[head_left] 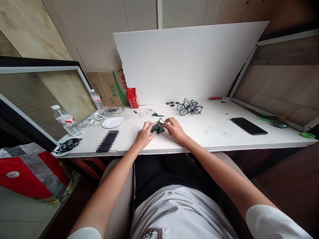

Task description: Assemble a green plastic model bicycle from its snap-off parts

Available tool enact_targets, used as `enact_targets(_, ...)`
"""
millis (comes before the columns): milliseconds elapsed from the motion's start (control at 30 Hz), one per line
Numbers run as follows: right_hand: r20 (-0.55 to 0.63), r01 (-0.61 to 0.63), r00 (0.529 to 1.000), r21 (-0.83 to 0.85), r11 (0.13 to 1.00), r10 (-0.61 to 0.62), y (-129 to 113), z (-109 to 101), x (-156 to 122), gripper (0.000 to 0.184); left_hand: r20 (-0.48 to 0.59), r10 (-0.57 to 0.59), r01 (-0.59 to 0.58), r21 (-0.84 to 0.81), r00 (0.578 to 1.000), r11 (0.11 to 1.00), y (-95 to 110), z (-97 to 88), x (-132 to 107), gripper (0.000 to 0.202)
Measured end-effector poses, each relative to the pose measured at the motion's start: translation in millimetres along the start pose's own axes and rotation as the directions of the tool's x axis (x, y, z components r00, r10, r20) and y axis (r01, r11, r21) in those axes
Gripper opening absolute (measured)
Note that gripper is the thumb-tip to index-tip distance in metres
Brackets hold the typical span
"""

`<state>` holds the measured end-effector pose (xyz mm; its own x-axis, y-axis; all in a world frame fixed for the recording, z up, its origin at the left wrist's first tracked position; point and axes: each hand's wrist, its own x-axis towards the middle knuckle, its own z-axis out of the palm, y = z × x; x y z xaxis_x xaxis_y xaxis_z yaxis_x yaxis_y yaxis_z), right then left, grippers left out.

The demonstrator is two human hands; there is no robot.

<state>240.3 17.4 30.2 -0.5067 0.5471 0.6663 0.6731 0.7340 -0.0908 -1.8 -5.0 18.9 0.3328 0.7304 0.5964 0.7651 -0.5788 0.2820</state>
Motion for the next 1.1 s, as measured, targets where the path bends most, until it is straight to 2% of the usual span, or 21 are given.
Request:
enact_targets(167,0.027,0.062,0.998,-0.028,0.998,-0.062,-1,-1,-1,0.042,-0.04,0.109,-0.105,0.092,0.993,0.99,-3,3.7,-2,0.031)
enact_targets(267,0.016,0.093,0.996,-0.029,0.995,-0.092,0,1,-2,0.043,-0.046,0.152,-0.147,0.094,0.987,0.985,-4,5.5,-4,0.029)
enact_targets(533,0.038,0.177,0.983,0.052,0.983,-0.18,-12,0,-5,0.035,-0.026,0.164,-0.162,0.088,0.986,0.983,-4,4.1,-5,0.031)
enact_targets(600,-0.006,0.141,0.99,0.069,0.988,-0.141,-15,0,-4,0.032,-0.053,0.139,-0.136,0.05,0.989,0.989,-4,3.6,-5,0.028)
enact_targets(700,-0.104,0.015,0.995,0.101,0.995,-0.004,-11,2,-2,0.033,-0.102,0.068,-0.071,-0.03,0.992,0.997,-5,3.8,-3,0.023)
enact_targets(767,-0.124,-0.075,0.988,0.116,0.99,0.089,-7,5,-1,0.032,-0.125,0.023,-0.031,-0.061,0.992,0.998,-6,4.7,-3,0.021)
enact_targets(833,-0.082,-0.146,0.984,0.111,0.983,0.156,-4,8,-1,0.034,-0.143,-0.003,-0.006,-0.067,0.99,0.998,-8,6.1,-2,0.019)
enact_targets(900,-0.001,-0.168,0.986,0.101,0.981,0.169,-3,10,-2,0.035,-0.163,-0.03,0.021,-0.053,0.986,0.998,-10,7.5,-2,0.018)
enact_targets(1033,0.134,-0.052,0.99,0.122,0.991,0.035,-6,8,-4,0.035,-0.211,-0.098,0.098,-0.012,0.973,0.995,-12,8.4,-2,0.015)
enact_targets(1100,0.181,0.009,0.983,0.132,0.991,-0.033,-8,6,-4,0.032,-0.226,-0.1,0.1,-0.01,0.969,0.995,-12,7.9,-2,0.013)
